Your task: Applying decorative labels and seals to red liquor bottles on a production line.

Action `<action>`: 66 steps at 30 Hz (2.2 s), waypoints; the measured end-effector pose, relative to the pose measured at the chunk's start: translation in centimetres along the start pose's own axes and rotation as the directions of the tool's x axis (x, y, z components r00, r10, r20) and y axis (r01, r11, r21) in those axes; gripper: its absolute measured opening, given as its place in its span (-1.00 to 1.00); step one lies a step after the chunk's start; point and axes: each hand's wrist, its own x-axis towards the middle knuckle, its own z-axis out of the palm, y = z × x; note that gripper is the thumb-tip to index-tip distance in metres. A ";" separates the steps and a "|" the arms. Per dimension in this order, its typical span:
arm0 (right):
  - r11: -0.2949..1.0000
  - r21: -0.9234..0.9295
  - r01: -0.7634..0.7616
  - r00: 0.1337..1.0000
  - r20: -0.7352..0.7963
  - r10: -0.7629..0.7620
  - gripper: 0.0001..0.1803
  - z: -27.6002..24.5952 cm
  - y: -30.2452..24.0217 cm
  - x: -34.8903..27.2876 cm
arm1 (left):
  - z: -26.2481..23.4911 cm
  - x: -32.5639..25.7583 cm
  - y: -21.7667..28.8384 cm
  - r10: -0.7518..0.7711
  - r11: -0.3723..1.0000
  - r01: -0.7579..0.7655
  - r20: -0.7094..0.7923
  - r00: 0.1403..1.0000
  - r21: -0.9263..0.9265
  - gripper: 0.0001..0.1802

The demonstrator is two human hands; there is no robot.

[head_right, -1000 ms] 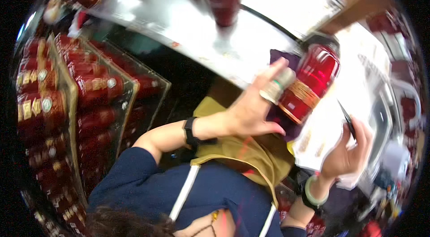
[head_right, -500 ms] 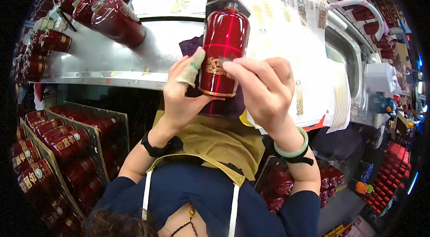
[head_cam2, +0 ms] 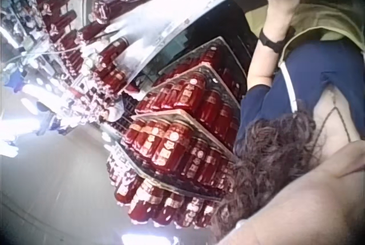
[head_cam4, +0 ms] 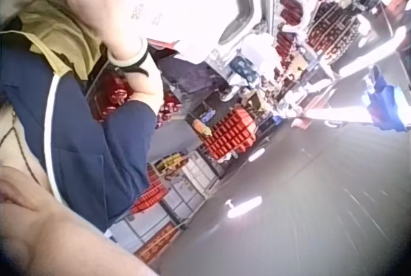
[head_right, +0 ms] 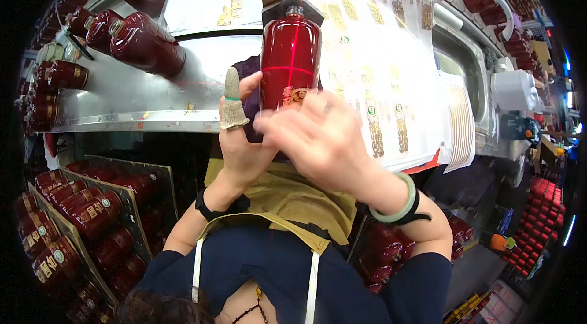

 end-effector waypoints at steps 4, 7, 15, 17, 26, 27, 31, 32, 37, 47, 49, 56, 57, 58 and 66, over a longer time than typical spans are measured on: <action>0.955 -0.236 -0.179 0.943 -0.319 0.098 -0.73 -0.4 4.8 1.6 | -0.6 0.3 0.7 0.039 0.999 -0.040 0.036 0.999 0.029 0.15; 0.980 -0.200 0.012 0.979 -0.198 -0.052 -0.73 1.1 3.1 -0.6 | -0.9 0.2 0.1 0.063 0.996 -0.066 0.042 0.997 0.062 0.15; 0.962 -0.212 -0.171 0.906 -0.417 0.069 -0.82 0.5 7.6 1.8 | -0.8 -0.1 -0.2 -0.064 0.998 0.063 0.073 0.995 0.019 0.06; 0.984 -0.174 -0.035 0.955 -0.297 -0.019 -0.83 2.0 5.8 0.2 | -1.1 -0.2 -0.7 -0.145 0.986 0.154 0.136 0.980 -0.058 -0.01; 0.975 -0.170 -0.141 0.895 -0.444 0.052 -0.82 1.0 11.8 3.8 | -1.3 0.2 -1.0 -0.080 0.997 0.079 0.177 0.981 0.012 0.02; 0.957 -0.285 -0.060 0.930 -0.365 -0.050 -0.83 0.8 11.0 3.5 | -1.6 0.2 -1.1 -0.077 0.996 0.067 0.195 0.978 0.058 0.01; 0.934 0.051 0.354 0.931 -0.109 -0.348 -0.69 1.1 5.6 0.9 | -2.1 0.3 -1.2 -0.064 0.995 0.042 0.248 0.967 0.093 0.02; 0.941 0.125 0.314 0.946 -0.119 -0.300 -0.72 0.9 5.4 1.4 | -2.1 0.1 -1.6 -0.112 0.992 0.089 0.274 0.955 0.094 0.02; 0.986 -0.154 -0.065 0.930 -0.367 0.004 -0.81 0.5 10.3 3.7 | -1.9 0.5 -1.6 -0.072 0.997 0.062 0.290 0.954 0.044 0.01; 0.997 -0.072 -0.010 0.956 -0.292 -0.012 -0.76 0.6 4.7 0.0 | -1.3 0.3 -0.8 -0.003 1.000 0.003 0.133 0.991 0.003 0.04; 0.991 -0.124 0.046 0.957 -0.280 -0.080 -0.73 1.9 4.8 -1.4 | -1.0 0.2 -1.0 0.013 1.000 -0.015 0.123 0.992 0.015 0.02; 0.995 0.060 -0.086 0.935 -0.341 0.101 -0.63 -0.1 3.3 -2.2 | -1.3 -0.6 -0.6 -0.017 1.000 0.017 0.069 0.997 0.006 -0.18; 0.989 0.047 -0.138 0.906 -0.398 0.145 -0.63 -0.7 3.4 -2.2 | -1.4 -1.0 -0.8 0.060 0.997 -0.062 0.042 0.997 0.054 -0.28; 0.981 0.037 -0.192 0.871 -0.454 0.187 -0.63 -1.1 3.5 -2.4 | -1.5 -1.3 -0.8 0.139 0.985 -0.140 0.019 0.990 0.102 -0.37; 0.822 0.347 -0.451 0.714 -0.413 0.566 -0.73 -0.3 2.9 -3.8 | -1.0 -1.6 0.6 0.313 0.844 -0.273 -0.009 0.950 0.462 -0.67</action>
